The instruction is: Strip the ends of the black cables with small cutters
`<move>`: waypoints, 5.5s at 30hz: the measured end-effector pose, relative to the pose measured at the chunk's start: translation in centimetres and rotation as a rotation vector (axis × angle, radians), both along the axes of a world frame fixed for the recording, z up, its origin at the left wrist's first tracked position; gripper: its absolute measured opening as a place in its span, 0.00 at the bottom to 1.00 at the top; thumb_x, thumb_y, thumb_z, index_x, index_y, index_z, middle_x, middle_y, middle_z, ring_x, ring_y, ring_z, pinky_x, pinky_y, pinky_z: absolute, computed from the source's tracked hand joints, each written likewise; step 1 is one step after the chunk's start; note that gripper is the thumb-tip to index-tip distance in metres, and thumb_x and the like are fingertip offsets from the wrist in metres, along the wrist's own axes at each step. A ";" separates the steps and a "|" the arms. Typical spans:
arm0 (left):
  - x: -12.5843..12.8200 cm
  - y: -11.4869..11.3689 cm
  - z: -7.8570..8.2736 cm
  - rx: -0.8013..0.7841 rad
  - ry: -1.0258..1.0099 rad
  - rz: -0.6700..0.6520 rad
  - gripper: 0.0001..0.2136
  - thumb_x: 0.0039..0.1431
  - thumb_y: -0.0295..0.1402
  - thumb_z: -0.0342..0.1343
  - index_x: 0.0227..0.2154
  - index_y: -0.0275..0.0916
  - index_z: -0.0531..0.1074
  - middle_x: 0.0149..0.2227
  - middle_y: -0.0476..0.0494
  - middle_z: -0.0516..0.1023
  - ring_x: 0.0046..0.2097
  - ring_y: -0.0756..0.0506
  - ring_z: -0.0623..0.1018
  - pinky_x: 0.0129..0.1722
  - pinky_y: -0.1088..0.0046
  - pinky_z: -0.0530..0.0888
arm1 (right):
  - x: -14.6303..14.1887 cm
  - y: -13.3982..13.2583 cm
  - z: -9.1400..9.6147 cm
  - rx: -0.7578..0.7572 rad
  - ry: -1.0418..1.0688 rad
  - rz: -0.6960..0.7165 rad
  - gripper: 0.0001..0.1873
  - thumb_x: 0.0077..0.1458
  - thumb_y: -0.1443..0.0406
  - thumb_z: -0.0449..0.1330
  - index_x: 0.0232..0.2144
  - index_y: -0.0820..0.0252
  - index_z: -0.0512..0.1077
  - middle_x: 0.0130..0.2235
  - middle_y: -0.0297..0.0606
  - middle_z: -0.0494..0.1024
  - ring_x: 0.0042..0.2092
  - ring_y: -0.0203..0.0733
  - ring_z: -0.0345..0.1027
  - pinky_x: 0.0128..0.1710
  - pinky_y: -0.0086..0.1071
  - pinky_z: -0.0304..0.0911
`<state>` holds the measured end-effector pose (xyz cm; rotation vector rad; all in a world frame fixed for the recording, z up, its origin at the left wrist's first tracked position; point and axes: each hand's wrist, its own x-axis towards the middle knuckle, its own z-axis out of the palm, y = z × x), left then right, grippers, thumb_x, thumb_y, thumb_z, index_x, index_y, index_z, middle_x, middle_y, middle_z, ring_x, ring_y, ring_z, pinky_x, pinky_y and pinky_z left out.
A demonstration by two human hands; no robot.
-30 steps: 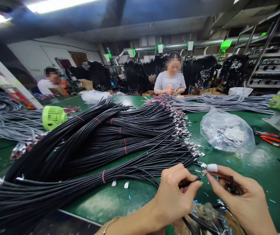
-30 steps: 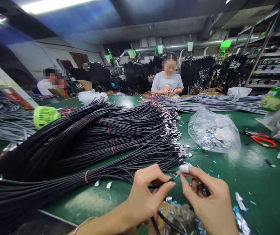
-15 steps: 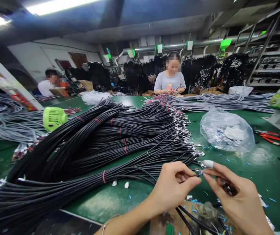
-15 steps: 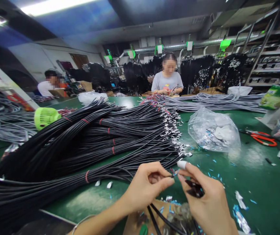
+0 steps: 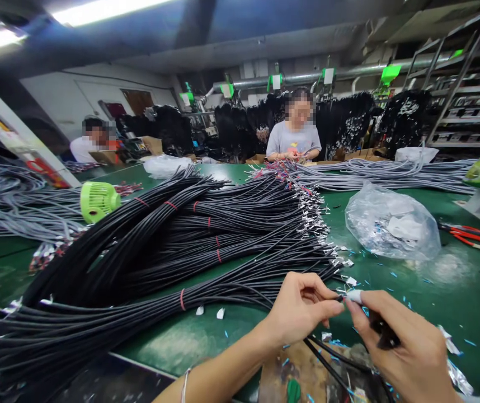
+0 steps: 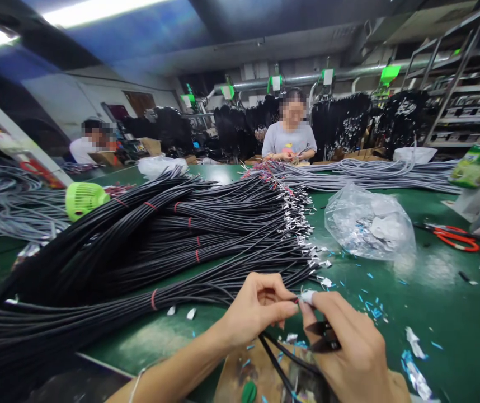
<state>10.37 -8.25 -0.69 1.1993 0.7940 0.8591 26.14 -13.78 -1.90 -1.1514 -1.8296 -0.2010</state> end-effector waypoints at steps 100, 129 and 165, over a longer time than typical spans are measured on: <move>-0.7 -1.4 -1.3 1.739 0.328 0.803 0.06 0.52 0.18 0.54 0.32 0.29 0.74 0.21 0.45 0.75 0.21 0.50 0.73 0.18 0.76 0.69 | 0.7 0.5 -1.1 -0.587 0.423 0.225 0.16 0.57 0.58 0.57 0.41 0.61 0.76 0.43 0.45 0.79 0.41 0.46 0.75 0.41 0.30 0.71; -0.5 -1.9 -0.3 1.263 0.318 0.499 0.03 0.52 0.21 0.56 0.28 0.31 0.74 0.20 0.47 0.71 0.21 0.52 0.67 0.20 0.76 0.61 | 0.9 0.4 -0.9 -0.136 0.170 0.009 0.07 0.54 0.62 0.60 0.34 0.58 0.75 0.35 0.38 0.79 0.34 0.40 0.75 0.35 0.26 0.70; -0.1 -1.8 0.0 0.781 0.445 0.341 0.10 0.55 0.29 0.55 0.21 0.31 0.76 0.19 0.45 0.73 0.20 0.53 0.68 0.20 0.79 0.61 | -0.1 -0.2 -0.9 0.003 0.170 0.051 0.10 0.52 0.73 0.60 0.35 0.55 0.72 0.31 0.34 0.75 0.29 0.38 0.69 0.30 0.28 0.63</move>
